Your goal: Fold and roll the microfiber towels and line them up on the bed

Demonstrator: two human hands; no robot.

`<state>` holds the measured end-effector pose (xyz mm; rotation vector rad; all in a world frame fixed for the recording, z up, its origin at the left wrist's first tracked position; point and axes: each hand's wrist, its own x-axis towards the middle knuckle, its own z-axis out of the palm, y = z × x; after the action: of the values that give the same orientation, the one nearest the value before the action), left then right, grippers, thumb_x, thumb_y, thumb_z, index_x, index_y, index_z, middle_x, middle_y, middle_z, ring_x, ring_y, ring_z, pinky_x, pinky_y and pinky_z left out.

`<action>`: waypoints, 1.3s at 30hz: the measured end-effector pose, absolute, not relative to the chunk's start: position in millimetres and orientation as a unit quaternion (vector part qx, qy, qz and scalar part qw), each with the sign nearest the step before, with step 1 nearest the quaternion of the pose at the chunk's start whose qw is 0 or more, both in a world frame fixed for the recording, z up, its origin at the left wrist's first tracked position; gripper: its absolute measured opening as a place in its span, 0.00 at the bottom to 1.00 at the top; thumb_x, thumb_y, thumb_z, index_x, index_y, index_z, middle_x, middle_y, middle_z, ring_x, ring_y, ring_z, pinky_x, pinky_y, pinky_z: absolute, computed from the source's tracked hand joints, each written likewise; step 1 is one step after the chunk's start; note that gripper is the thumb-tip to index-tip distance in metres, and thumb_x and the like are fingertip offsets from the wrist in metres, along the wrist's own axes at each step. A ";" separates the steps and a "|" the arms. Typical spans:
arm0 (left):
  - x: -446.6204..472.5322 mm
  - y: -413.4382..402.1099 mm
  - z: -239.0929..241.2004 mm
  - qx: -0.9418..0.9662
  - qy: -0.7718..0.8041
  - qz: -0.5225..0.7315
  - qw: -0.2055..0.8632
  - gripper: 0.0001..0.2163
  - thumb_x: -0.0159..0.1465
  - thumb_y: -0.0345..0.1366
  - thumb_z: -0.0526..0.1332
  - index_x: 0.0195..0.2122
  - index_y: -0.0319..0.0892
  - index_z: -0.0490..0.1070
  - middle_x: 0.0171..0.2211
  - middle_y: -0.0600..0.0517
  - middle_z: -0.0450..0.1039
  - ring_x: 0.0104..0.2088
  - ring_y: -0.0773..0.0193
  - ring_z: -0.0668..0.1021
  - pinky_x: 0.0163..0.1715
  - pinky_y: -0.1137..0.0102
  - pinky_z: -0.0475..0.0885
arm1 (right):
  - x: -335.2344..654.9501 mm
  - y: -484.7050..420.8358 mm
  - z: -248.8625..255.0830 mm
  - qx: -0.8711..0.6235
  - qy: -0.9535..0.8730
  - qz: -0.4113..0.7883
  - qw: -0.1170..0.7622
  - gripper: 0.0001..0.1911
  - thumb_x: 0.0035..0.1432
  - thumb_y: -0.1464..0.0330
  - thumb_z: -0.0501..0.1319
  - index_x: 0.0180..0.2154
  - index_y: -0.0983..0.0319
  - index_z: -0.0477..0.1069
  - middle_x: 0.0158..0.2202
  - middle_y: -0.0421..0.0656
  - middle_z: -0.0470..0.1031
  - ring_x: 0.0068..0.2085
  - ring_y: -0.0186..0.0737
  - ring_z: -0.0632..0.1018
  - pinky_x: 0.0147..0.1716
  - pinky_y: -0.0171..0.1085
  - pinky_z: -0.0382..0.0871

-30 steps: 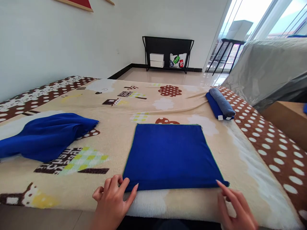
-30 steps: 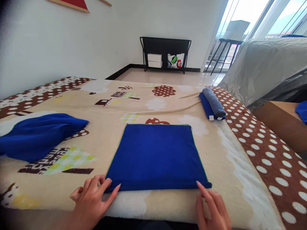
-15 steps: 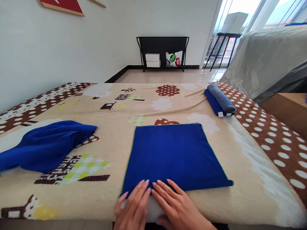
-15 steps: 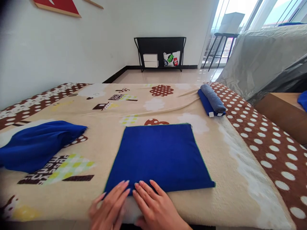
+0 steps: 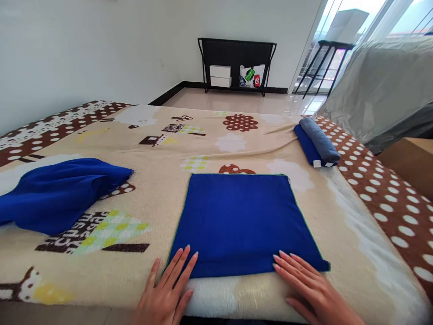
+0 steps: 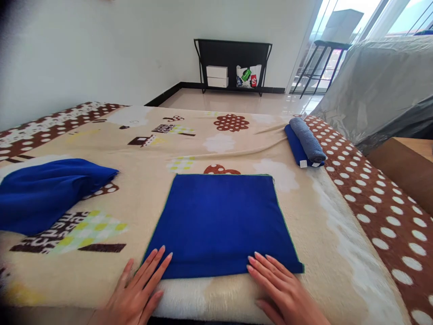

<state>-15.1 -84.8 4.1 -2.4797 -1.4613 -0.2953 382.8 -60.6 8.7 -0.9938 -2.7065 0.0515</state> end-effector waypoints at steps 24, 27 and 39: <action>-73.6 -71.9 16.5 -0.866 -0.450 -0.176 0.131 0.18 0.64 0.29 0.59 0.52 0.54 0.72 0.42 0.57 0.80 0.43 0.60 0.80 0.45 0.64 0.62 | 445.2 -52.7 -19.7 -0.481 -0.847 -0.055 0.220 0.18 0.57 0.72 0.62 0.49 0.53 0.76 0.44 0.41 0.80 0.45 0.43 0.78 0.45 0.44 0.71; -73.3 -66.9 14.6 -0.848 -0.473 -0.213 0.110 0.14 0.63 0.30 0.59 0.48 0.53 0.73 0.40 0.56 0.80 0.42 0.60 0.79 0.44 0.64 0.62 | 453.1 -47.6 -17.7 -0.499 -0.838 -0.012 0.221 0.13 0.59 0.68 0.62 0.45 0.52 0.78 0.42 0.42 0.79 0.44 0.42 0.78 0.44 0.43 0.72; -70.3 -45.3 8.1 -0.728 -0.624 -0.235 -0.159 0.05 0.61 0.35 0.57 0.38 0.47 0.69 0.31 0.57 0.76 0.31 0.64 0.78 0.34 0.70 0.70 | 459.6 -18.1 -9.2 -0.545 -0.798 0.119 0.226 0.14 0.64 0.58 0.58 0.30 0.58 0.73 0.32 0.43 0.74 0.35 0.39 0.76 0.37 0.38 0.73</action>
<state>-70.3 -45.3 8.1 -2.5508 -2.1887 -0.8243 459.6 -18.1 -9.2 -1.5035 -2.2008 0.3279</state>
